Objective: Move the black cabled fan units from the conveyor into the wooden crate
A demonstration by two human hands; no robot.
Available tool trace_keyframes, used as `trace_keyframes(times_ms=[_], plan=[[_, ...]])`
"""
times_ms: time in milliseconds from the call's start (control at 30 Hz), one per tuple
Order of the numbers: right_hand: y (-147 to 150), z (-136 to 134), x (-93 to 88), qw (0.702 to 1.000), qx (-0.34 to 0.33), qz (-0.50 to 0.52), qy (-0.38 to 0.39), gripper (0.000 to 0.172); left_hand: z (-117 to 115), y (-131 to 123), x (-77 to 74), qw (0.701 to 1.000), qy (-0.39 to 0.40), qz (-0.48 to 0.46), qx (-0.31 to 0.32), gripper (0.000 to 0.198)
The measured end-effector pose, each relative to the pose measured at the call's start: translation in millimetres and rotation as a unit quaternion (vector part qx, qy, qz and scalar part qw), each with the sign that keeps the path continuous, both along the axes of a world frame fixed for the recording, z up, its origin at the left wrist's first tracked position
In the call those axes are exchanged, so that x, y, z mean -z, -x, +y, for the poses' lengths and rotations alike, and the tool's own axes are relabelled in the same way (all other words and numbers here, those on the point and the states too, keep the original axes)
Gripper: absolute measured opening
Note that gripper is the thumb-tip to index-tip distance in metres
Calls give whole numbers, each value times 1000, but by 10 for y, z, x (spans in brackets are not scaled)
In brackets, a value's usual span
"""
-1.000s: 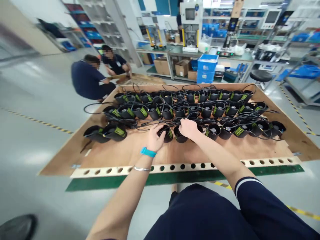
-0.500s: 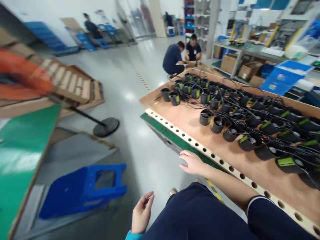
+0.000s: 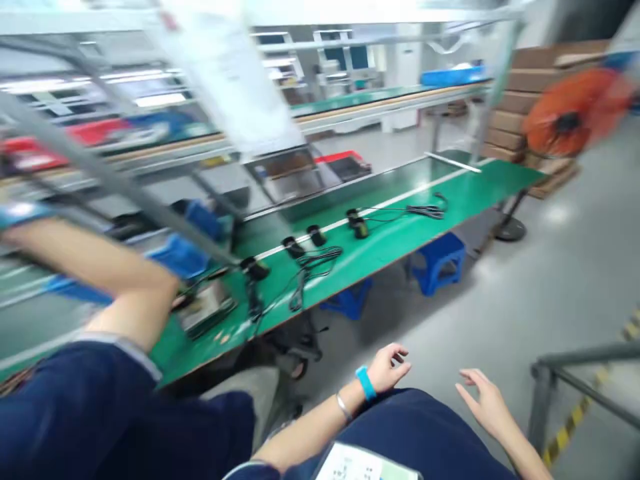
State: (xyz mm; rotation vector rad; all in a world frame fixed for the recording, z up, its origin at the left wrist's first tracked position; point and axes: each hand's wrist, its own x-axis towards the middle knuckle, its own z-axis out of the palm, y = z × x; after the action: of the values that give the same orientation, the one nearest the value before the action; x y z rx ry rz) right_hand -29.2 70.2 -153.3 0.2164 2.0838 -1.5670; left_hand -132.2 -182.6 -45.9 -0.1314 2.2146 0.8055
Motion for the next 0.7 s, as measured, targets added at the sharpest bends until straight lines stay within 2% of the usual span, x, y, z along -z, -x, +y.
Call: trace_keyframes(times_ms=[67,200,267,333,433,533,600,700], plan=[[362,-408,71,997,-66,0,45,38,-430,252,-139,996,50,70,-37,30],[1024,-1030,-67,978,-187,12,96,35,-1165,633,-505,968,135,179,-116,31],[1373,-1213,-131,966,-238,26,100,33,-1397,762,-616,955,159,199,-153,32],[1726,-1333,-150,955,-280,42,92,32,-1513,846,-659,948,169,206,-174,32],[2222,-1452,-86,943,-316,68,73,31,-1499,943,-625,948,160,213,-175,31],[2696,-1519,101,941,-319,104,47,30,-1393,1156,-506,953,146,224,-145,32],[3042,-1515,302,942,-311,125,24,31,-1346,1430,-380,950,152,247,-115,36],[3665,-1412,702,945,-291,152,-20,41,-1331,2049,-120,938,198,273,-81,50]])
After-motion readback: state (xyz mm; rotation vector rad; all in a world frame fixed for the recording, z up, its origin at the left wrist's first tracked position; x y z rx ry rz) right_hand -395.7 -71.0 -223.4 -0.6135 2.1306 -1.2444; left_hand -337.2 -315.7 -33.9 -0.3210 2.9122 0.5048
